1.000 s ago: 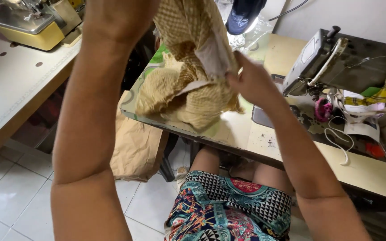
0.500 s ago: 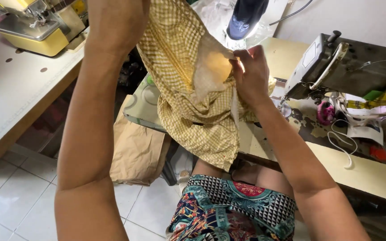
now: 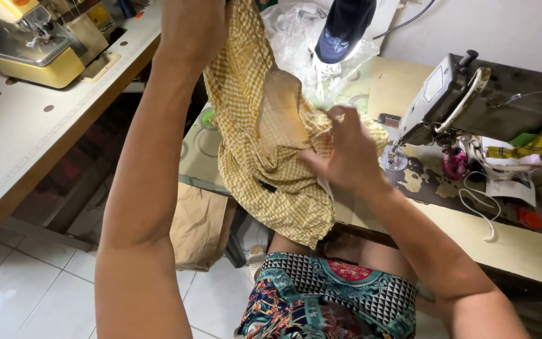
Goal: A person is inspecting a yellow checkered garment at a sewing station, checking the seams and removing loose threads.
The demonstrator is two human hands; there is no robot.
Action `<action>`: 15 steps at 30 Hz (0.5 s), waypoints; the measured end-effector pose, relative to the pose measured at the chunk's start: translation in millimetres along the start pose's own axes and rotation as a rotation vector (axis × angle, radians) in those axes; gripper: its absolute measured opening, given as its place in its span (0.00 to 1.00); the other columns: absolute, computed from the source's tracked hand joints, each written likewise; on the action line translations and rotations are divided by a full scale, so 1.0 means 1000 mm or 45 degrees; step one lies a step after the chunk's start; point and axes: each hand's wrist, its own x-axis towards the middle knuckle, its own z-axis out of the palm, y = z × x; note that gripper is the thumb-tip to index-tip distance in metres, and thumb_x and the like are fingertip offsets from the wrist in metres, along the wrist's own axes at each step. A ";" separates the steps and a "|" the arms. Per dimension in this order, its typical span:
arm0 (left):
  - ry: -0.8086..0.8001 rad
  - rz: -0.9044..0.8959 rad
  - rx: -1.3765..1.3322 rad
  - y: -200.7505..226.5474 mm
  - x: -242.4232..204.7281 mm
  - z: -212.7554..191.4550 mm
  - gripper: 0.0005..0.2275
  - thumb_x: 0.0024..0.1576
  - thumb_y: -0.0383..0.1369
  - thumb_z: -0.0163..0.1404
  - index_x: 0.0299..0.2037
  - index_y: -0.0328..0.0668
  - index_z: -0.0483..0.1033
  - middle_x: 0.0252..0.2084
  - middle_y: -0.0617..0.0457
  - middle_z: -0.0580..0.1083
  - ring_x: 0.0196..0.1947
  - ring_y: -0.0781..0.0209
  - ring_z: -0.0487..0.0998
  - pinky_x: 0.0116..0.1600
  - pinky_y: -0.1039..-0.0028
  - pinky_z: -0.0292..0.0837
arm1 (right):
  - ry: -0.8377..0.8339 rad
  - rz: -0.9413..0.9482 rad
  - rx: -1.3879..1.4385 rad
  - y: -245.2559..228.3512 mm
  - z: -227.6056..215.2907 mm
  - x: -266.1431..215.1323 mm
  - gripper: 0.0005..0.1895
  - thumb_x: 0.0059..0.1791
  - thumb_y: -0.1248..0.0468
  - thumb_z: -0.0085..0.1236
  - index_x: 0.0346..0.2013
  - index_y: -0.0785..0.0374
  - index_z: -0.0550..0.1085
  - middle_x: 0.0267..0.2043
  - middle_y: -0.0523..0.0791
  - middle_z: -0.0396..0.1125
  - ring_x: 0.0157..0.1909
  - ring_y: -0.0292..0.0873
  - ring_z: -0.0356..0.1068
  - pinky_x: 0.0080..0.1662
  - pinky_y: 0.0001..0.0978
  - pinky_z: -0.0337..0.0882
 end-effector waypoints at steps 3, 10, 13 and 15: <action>0.023 0.006 -0.010 -0.002 0.004 0.006 0.07 0.63 0.26 0.54 0.49 0.44 0.72 0.37 0.47 0.72 0.24 0.46 0.72 0.23 0.59 0.64 | -0.124 -0.394 -0.117 -0.004 0.018 -0.015 0.45 0.43 0.24 0.47 0.68 0.38 0.68 0.62 0.49 0.56 0.53 0.54 0.64 0.51 0.46 0.67; 0.052 0.016 -0.037 0.001 0.011 0.017 0.06 0.63 0.25 0.50 0.48 0.43 0.72 0.37 0.46 0.71 0.23 0.44 0.73 0.22 0.57 0.63 | -0.076 -0.437 -0.170 0.111 0.145 -0.009 0.24 0.35 0.63 0.65 0.46 0.53 0.75 0.51 0.50 0.56 0.40 0.60 0.64 0.38 0.54 0.68; 0.061 0.014 -0.046 0.001 0.013 0.023 0.06 0.63 0.25 0.48 0.48 0.43 0.72 0.37 0.45 0.71 0.22 0.42 0.73 0.21 0.56 0.63 | 0.062 -0.290 -0.162 0.132 0.152 0.021 0.31 0.41 0.68 0.58 0.59 0.48 0.72 0.57 0.52 0.58 0.42 0.64 0.71 0.35 0.57 0.73; 0.058 0.018 -0.057 0.006 0.013 0.032 0.06 0.64 0.25 0.47 0.48 0.43 0.72 0.37 0.44 0.71 0.22 0.42 0.73 0.21 0.55 0.63 | -0.066 0.005 -0.102 0.112 0.127 0.040 0.36 0.36 0.68 0.61 0.60 0.50 0.69 0.59 0.51 0.55 0.45 0.67 0.68 0.40 0.58 0.74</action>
